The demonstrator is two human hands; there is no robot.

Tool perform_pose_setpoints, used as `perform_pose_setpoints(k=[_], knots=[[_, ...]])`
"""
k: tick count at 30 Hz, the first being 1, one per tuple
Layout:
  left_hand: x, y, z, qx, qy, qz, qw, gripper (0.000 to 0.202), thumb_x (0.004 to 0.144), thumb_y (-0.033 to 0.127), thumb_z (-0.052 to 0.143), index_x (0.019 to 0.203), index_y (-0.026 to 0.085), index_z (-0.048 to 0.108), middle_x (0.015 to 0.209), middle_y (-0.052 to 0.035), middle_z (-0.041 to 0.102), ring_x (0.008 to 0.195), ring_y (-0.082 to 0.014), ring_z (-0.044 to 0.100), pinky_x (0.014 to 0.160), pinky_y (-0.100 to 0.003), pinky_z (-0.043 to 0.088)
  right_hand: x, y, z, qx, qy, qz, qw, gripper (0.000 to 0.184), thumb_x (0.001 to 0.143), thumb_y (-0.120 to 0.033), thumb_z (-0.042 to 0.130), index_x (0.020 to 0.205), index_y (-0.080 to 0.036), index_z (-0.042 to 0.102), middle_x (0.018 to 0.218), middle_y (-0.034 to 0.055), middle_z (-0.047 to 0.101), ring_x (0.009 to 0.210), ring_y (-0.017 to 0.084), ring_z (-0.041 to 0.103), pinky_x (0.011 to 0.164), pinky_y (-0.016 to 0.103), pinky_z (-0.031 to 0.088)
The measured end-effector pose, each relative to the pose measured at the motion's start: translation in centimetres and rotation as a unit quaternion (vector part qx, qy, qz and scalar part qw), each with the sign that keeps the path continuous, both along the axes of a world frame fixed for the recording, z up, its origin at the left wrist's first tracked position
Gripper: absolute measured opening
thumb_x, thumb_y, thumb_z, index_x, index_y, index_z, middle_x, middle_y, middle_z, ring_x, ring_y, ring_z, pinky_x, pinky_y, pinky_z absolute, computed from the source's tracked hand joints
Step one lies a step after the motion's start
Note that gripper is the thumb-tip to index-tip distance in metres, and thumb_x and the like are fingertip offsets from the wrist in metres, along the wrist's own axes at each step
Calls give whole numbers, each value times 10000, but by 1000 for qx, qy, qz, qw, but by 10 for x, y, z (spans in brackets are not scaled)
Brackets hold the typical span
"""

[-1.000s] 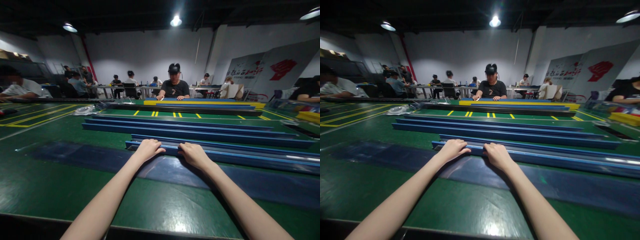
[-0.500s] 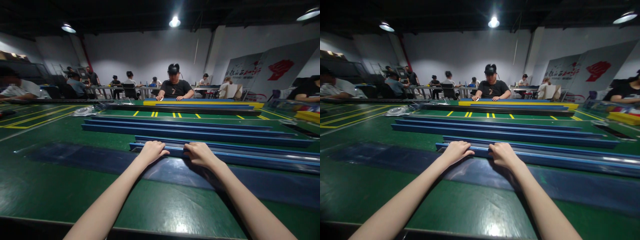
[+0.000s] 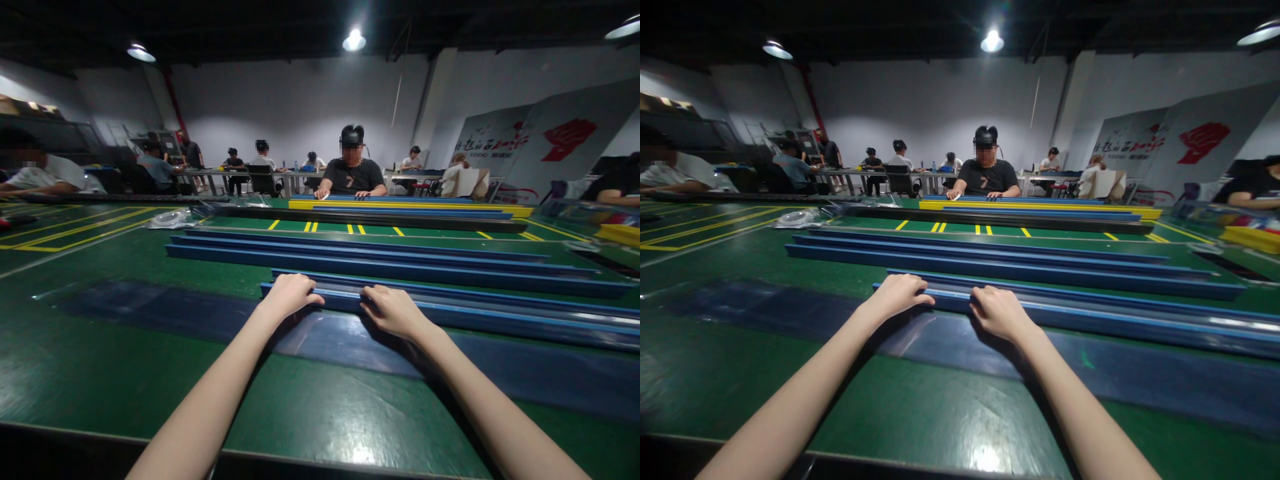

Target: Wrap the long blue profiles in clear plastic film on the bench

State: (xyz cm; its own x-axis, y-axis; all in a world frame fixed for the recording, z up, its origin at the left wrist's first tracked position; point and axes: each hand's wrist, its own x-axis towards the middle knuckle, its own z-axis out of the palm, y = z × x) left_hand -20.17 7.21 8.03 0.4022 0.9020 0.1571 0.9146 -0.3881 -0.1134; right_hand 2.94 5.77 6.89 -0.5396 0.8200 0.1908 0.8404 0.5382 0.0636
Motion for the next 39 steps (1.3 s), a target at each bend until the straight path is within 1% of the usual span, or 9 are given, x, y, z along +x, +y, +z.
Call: perform_pose_setpoints(k=[6, 10, 14, 18, 25, 34, 39], knots=[[-6, -3, 10, -51, -17, 33, 998, 239, 738, 452, 563, 749, 230, 649, 799, -41, 678, 761, -196, 624, 590, -227, 391, -9, 3, -4, -31, 64, 17, 997, 243, 871, -298, 373, 1017, -191, 535, 969, 65, 622, 877, 156, 563, 693, 232, 341], [-11, -4, 13, -74, -19, 54, 996, 200, 717, 421, 587, 740, 233, 648, 768, -35, 676, 731, -186, 624, 574, -219, 390, -17, 6, -3, -44, 72, 16, 996, 230, 868, -307, 384, 997, -205, 545, 971, 54, 628, 879, 156, 568, 689, 230, 342], [-16, -2, 12, -85, -24, 59, 994, 183, 705, 402, 600, 751, 232, 650, 758, -36, 676, 716, -185, 625, 556, -218, 389, -23, 9, -2, -41, 55, 16, 998, 219, 864, -312, 389, 963, -207, 553, 965, 52, 631, 874, 165, 572, 663, 229, 337], [-19, -1, 11, -82, -23, 58, 995, 190, 703, 403, 600, 755, 229, 655, 793, -48, 681, 737, -191, 627, 563, -224, 398, -26, 12, -1, -39, 31, 27, 998, 220, 866, -319, 381, 923, -198, 556, 947, 53, 631, 855, 170, 574, 649, 232, 335], [-21, -3, 16, -97, -31, 79, 992, 198, 701, 402, 596, 754, 222, 660, 781, -49, 683, 706, -180, 626, 546, -217, 392, -38, 15, 0, -46, 16, 49, 998, 212, 878, -313, 375, 966, -202, 533, 988, 64, 620, 886, 167, 563, 665, 229, 334], [-28, 1, 13, -98, -27, 91, 991, 227, 686, 428, 592, 727, 215, 658, 772, -58, 681, 692, -187, 623, 524, -221, 378, -53, 17, 2, -36, 34, 64, 997, 192, 873, -284, 373, 915, -197, 539, 902, 45, 636, 814, 153, 576, 618, 226, 300], [-29, 2, 12, -102, -29, 92, 990, 227, 686, 425, 591, 738, 215, 659, 776, -59, 679, 699, -190, 621, 539, -227, 387, -61, 19, 3, -42, 32, 68, 996, 177, 861, -290, 394, 893, -200, 543, 899, 45, 639, 809, 155, 577, 606, 227, 290]])
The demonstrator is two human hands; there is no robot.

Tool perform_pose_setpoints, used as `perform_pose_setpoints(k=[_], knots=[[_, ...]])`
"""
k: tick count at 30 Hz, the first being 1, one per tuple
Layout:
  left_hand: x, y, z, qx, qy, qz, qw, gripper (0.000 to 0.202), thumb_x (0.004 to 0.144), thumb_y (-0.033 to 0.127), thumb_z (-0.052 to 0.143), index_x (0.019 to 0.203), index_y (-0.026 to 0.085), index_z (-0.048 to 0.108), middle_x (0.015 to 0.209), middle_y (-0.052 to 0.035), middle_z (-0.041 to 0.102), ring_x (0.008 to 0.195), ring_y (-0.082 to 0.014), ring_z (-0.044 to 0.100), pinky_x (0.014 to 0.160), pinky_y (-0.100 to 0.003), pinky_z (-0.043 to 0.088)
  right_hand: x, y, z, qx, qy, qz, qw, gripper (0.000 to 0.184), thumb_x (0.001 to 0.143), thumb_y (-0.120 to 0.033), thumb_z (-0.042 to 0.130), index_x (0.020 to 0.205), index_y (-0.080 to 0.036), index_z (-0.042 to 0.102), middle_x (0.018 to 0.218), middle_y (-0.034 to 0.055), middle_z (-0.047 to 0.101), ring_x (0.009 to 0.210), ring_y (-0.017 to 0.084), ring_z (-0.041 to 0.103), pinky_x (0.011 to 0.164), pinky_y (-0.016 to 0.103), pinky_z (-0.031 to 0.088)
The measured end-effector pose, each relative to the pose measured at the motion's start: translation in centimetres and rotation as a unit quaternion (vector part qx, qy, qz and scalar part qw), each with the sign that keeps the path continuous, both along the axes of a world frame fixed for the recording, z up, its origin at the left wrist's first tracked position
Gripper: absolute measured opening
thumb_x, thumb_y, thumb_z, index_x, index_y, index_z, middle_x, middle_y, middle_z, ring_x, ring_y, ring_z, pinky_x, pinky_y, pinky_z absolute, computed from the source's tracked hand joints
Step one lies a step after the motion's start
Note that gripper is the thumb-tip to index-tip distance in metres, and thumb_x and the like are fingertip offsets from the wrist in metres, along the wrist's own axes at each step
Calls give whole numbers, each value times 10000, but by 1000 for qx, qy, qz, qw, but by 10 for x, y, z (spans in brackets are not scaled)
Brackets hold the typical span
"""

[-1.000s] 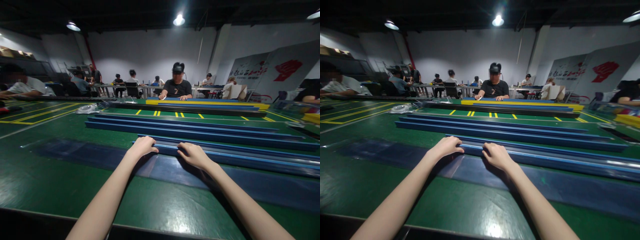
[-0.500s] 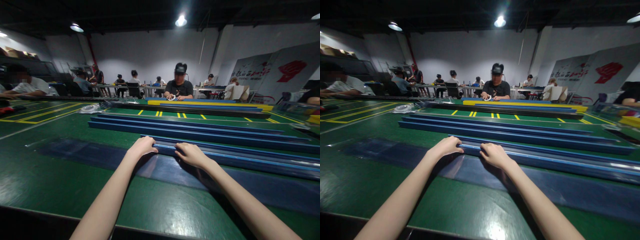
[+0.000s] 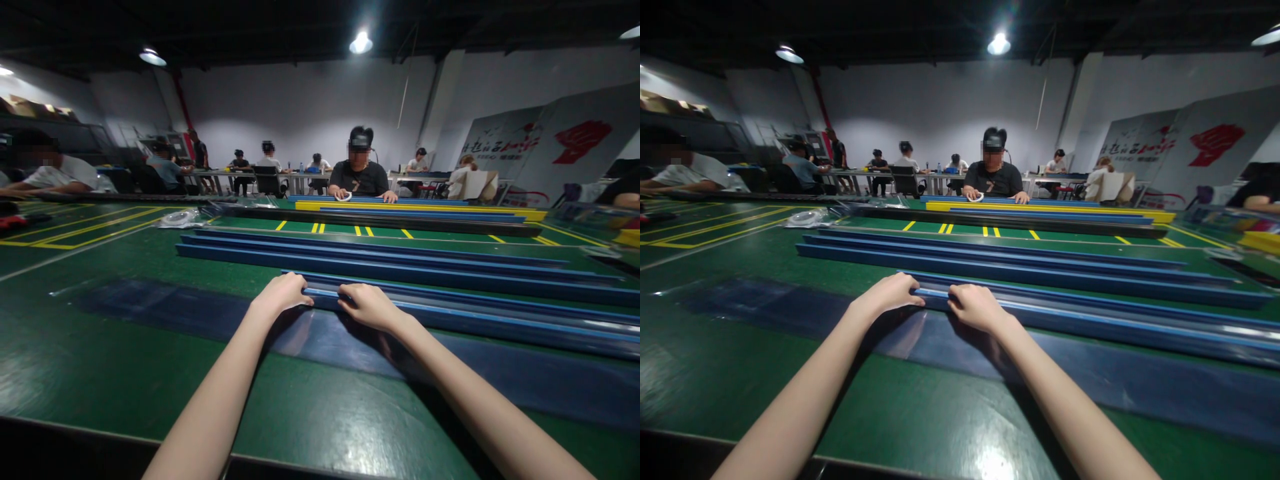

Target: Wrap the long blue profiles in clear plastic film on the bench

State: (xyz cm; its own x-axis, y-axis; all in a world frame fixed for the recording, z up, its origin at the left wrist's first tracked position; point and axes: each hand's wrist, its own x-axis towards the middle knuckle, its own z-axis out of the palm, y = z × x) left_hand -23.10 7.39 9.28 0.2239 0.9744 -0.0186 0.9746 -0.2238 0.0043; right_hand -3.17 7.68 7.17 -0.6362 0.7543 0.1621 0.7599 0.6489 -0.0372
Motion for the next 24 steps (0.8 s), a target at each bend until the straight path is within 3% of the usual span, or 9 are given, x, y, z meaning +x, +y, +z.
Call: perform_pose_setpoints(k=[5, 9, 15, 20, 24], knots=[[0, 0, -1, -4, -13, -8, 1000, 237, 694, 428, 584, 747, 208, 654, 762, -51, 673, 684, -181, 613, 534, -223, 377, -1, 1, 1, -11, 2, 4, 1000, 176, 858, -286, 395, 887, -203, 547, 890, 46, 642, 795, 155, 578, 588, 227, 281], [6, 2, -6, 6, -32, -50, 998, 242, 714, 426, 575, 804, 214, 649, 836, -45, 668, 760, -184, 609, 576, -221, 388, 12, 2, 2, -31, 3, -5, 1000, 183, 856, -287, 397, 880, -202, 557, 891, 46, 644, 797, 158, 579, 591, 225, 290], [20, 2, -14, 40, -71, -124, 989, 262, 765, 432, 539, 854, 205, 636, 891, -41, 650, 838, -191, 589, 662, -238, 401, 45, -5, 1, -40, 17, -32, 999, 215, 858, -308, 397, 897, -203, 579, 897, 51, 643, 818, 170, 578, 626, 225, 326], [32, 1, -19, 55, -90, -164, 981, 263, 785, 435, 527, 874, 203, 613, 892, -24, 636, 838, -179, 580, 670, -235, 398, 80, -10, -2, -31, 26, -56, 998, 247, 862, -333, 387, 912, -204, 592, 908, 59, 645, 834, 187, 582, 653, 239, 358], [48, 1, -22, 111, -69, -176, 976, 311, 793, 476, 507, 897, 198, 598, 903, -23, 619, 841, -177, 565, 691, -251, 396, 103, -13, -6, -23, 27, -71, 997, 270, 873, -357, 367, 907, -207, 589, 911, 60, 643, 839, 187, 582, 663, 239, 364]])
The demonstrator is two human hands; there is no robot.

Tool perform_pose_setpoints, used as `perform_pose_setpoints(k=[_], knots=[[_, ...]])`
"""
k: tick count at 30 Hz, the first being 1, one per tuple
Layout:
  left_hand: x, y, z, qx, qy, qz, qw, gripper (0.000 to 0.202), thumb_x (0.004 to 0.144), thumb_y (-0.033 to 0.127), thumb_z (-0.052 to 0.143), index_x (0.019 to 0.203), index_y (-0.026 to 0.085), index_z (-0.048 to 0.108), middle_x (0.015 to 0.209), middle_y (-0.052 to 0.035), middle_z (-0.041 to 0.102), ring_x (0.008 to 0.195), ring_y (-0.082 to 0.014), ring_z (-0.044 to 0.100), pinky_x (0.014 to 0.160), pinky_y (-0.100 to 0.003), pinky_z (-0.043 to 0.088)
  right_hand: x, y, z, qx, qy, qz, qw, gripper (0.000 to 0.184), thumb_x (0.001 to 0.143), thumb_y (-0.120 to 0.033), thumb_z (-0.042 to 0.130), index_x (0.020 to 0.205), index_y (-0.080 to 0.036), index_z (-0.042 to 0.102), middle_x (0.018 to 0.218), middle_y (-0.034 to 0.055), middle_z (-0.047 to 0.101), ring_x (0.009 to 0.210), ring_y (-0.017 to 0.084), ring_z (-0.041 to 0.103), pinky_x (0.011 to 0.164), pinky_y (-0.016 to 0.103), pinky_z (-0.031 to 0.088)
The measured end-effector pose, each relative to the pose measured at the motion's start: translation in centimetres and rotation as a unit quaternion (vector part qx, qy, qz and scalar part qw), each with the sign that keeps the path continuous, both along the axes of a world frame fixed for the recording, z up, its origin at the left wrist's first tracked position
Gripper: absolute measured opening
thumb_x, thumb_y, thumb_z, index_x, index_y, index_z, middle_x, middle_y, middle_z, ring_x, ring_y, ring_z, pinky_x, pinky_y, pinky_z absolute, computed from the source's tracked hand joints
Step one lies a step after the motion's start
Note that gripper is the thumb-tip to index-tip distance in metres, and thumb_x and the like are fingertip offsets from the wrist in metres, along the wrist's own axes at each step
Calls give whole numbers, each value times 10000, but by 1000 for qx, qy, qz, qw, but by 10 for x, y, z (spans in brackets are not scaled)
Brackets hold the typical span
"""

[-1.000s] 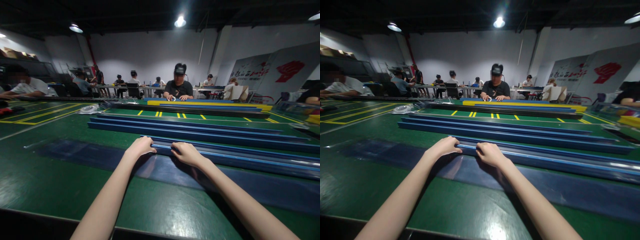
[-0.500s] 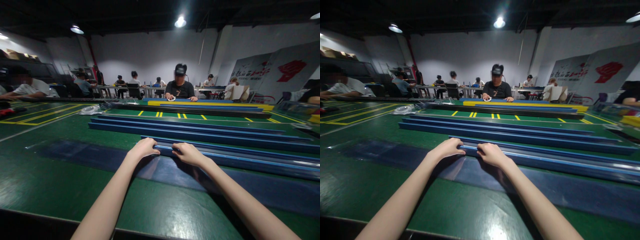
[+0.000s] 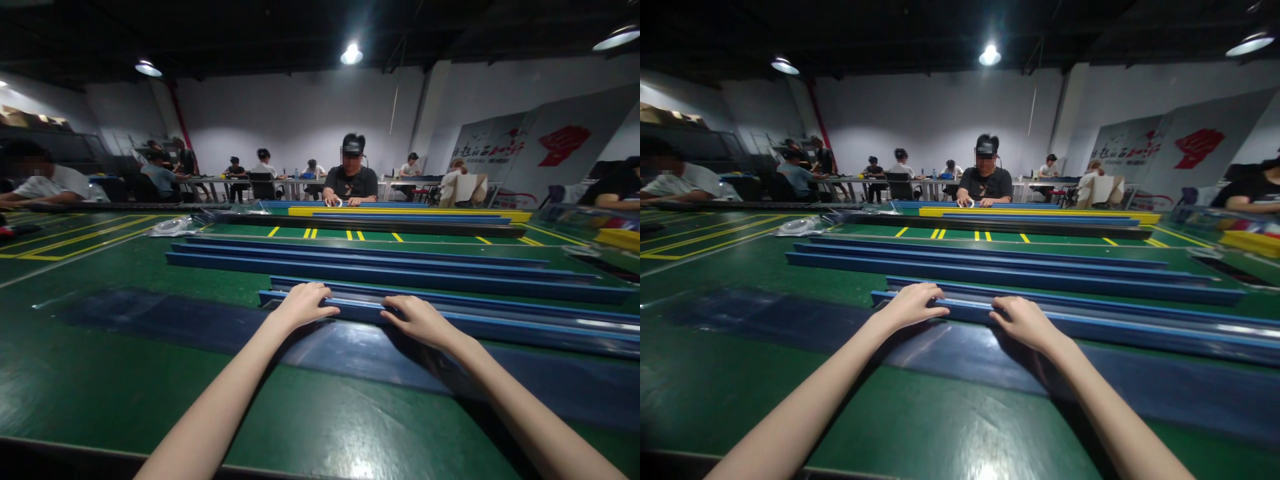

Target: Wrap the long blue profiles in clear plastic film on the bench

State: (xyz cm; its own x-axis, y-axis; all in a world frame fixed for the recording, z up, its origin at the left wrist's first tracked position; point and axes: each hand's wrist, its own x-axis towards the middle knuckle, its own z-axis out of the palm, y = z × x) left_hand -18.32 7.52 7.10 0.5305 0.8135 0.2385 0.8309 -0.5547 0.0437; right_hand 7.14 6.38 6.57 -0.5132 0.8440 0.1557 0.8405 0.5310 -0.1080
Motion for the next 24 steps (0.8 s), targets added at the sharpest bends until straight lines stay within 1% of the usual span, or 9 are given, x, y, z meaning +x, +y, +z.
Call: perform_pose_setpoints(k=[4, 6, 7, 9, 11, 13, 16, 20, 24], knots=[[18, 3, -3, 80, 4, -30, 996, 404, 805, 550, 430, 899, 189, 585, 937, -37, 594, 877, -178, 530, 739, -271, 387, 6, -3, -6, 29, -10, -15, 999, 270, 889, -323, 334, 867, -201, 574, 874, 62, 632, 816, 182, 576, 642, 234, 354], [29, 6, -4, 115, 0, -38, 993, 388, 835, 517, 400, 925, 185, 578, 973, -46, 581, 908, -175, 511, 760, -275, 375, 4, -3, -9, 43, -18, -16, 999, 253, 888, -289, 334, 865, -192, 566, 866, 65, 625, 806, 182, 573, 632, 237, 347], [35, 8, -5, 128, -3, -32, 991, 362, 852, 483, 393, 949, 183, 572, 987, -50, 578, 922, -176, 504, 766, -279, 369, 3, -3, -9, 47, -20, -16, 999, 244, 886, -278, 337, 866, -190, 564, 868, 66, 624, 803, 181, 572, 629, 236, 344], [48, 11, -6, 150, -7, -2, 989, 322, 874, 419, 382, 1000, 181, 557, 993, -58, 580, 935, -186, 502, 763, -294, 362, 2, -3, -9, 49, -20, -15, 999, 229, 883, -269, 348, 863, -191, 562, 867, 62, 625, 796, 175, 572, 623, 233, 336], [61, 13, -8, 150, -1, 17, 988, 313, 892, 379, 344, 1015, 184, 555, 974, -60, 593, 918, -192, 517, 758, -313, 359, 1, -3, -7, 46, -19, -15, 999, 214, 879, -267, 363, 852, -194, 563, 860, 55, 627, 787, 168, 572, 617, 228, 329], [72, 15, -10, 134, 3, 28, 991, 337, 905, 362, 298, 990, 179, 568, 950, -61, 608, 895, -193, 539, 758, -325, 365, 1, -3, -5, 42, -22, -18, 999, 200, 874, -259, 379, 837, -195, 565, 847, 50, 630, 774, 161, 574, 609, 224, 321], [81, 18, -13, 112, 11, 37, 993, 360, 904, 352, 280, 949, 168, 586, 909, -68, 627, 856, -197, 566, 746, -330, 383, 1, -4, -2, 43, -28, -20, 998, 179, 867, -251, 404, 821, -196, 567, 829, 41, 635, 764, 154, 578, 592, 219, 307], [82, 22, -15, 122, 9, 57, 991, 379, 879, 375, 319, 886, 132, 610, 862, -104, 630, 837, -216, 580, 753, -335, 409, -1, -5, 0, 60, -45, -19, 997, 189, 875, -272, 411, 818, -203, 578, 823, 33, 641, 754, 146, 583, 557, 216, 287], [79, 24, -17, 135, 5, 57, 989, 373, 867, 346, 334, 839, 118, 628, 813, -110, 632, 813, -215, 591, 752, -328, 424, -3, -4, 0, 100, -67, -17, 993, 244, 881, -356, 407, 832, -203, 591, 812, 41, 639, 741, 153, 575, 556, 224, 301]])
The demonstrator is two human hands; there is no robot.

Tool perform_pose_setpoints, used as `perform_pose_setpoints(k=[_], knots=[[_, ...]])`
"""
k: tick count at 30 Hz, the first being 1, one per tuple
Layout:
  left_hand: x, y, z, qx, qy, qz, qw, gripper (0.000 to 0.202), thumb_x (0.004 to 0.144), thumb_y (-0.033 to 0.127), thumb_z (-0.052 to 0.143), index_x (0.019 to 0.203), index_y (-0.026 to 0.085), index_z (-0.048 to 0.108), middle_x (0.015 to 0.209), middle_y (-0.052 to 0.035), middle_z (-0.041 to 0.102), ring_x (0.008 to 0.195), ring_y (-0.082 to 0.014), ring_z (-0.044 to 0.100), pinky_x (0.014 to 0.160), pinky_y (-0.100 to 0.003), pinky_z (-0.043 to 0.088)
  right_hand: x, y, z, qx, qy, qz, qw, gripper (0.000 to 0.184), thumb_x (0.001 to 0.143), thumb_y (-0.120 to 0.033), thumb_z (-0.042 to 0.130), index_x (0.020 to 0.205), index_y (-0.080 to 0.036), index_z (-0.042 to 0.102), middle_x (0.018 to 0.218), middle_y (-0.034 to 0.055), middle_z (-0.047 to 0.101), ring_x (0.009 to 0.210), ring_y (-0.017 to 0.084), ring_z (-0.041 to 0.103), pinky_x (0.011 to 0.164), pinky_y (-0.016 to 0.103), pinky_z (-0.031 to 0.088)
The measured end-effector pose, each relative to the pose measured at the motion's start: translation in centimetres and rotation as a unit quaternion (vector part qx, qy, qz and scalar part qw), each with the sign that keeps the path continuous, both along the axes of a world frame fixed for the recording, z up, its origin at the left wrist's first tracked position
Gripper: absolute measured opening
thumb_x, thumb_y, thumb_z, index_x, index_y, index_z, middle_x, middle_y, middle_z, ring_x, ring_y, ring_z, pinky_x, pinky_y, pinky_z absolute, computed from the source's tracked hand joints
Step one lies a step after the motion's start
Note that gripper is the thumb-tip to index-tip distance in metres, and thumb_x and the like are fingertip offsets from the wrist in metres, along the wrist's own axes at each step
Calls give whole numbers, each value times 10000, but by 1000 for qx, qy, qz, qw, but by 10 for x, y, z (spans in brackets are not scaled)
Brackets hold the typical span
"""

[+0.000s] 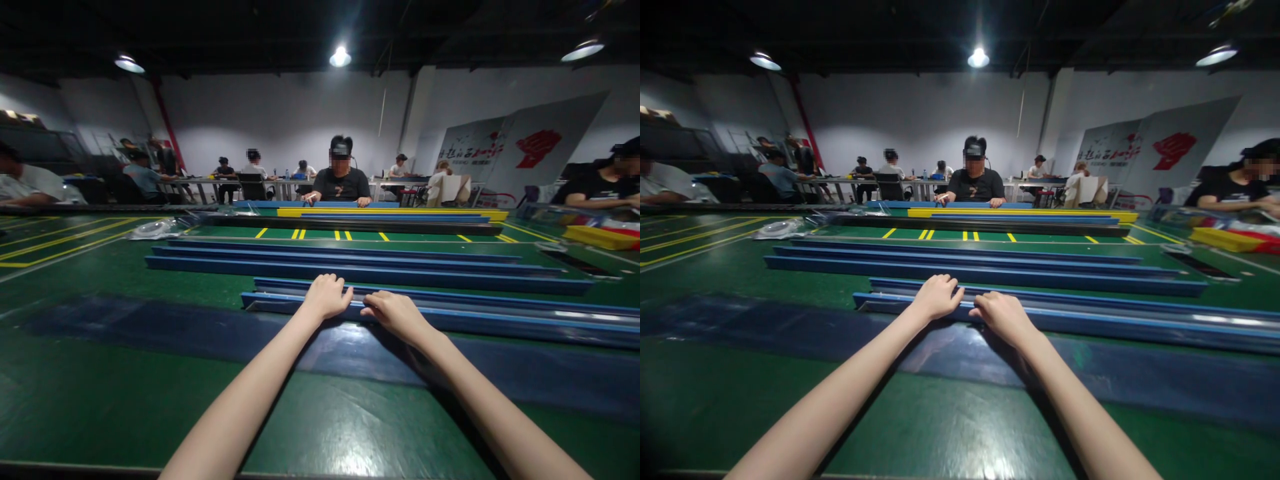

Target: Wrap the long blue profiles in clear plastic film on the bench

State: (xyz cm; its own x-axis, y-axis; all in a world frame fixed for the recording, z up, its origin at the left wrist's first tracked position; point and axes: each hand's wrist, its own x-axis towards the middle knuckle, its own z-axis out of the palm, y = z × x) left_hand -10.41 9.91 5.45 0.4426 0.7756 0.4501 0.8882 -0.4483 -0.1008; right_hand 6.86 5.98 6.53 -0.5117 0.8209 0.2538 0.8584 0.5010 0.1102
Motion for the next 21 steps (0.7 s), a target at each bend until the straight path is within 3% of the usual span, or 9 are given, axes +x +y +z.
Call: perform_pose_setpoints(k=[7, 15, 18, 21], knots=[[-32, 10, 1, 1, 20, 24, 1000, 386, 867, 311, 302, 802, 139, 642, 772, -87, 629, 780, -197, 597, 730, -306, 433, 23, 12, -2, 128, 26, 21, 991, 392, 899, -413, 311, 1106, -162, 530, 1083, 109, 586, 962, 210, 502, 789, 318, 336], [-103, 21, 4, -4, 57, 12, 998, 337, 864, 243, 295, 825, 167, 621, 806, -68, 612, 792, -174, 571, 735, -282, 419, 71, 20, -9, 21, 43, -56, 997, 523, 831, -556, 346, 1188, -205, 495, 1170, 97, 545, 1021, 228, 500, 862, 368, 327], [-114, 20, 5, -10, 56, 20, 998, 324, 866, 232, 304, 831, 169, 620, 827, -63, 613, 810, -171, 565, 735, -275, 412, 72, 22, -9, 9, 35, -69, 997, 596, 800, -594, 378, 1205, -169, 482, 1139, 116, 553, 995, 241, 511, 839, 361, 346], [-110, 16, 6, -1, 54, 27, 998, 326, 877, 263, 311, 835, 164, 619, 842, -67, 615, 822, -175, 555, 738, -280, 402, 56, 27, -10, 22, 9, -80, 997, 569, 828, -571, 347, 1168, -143, 504, 1085, 124, 569, 961, 249, 519, 797, 350, 360]])
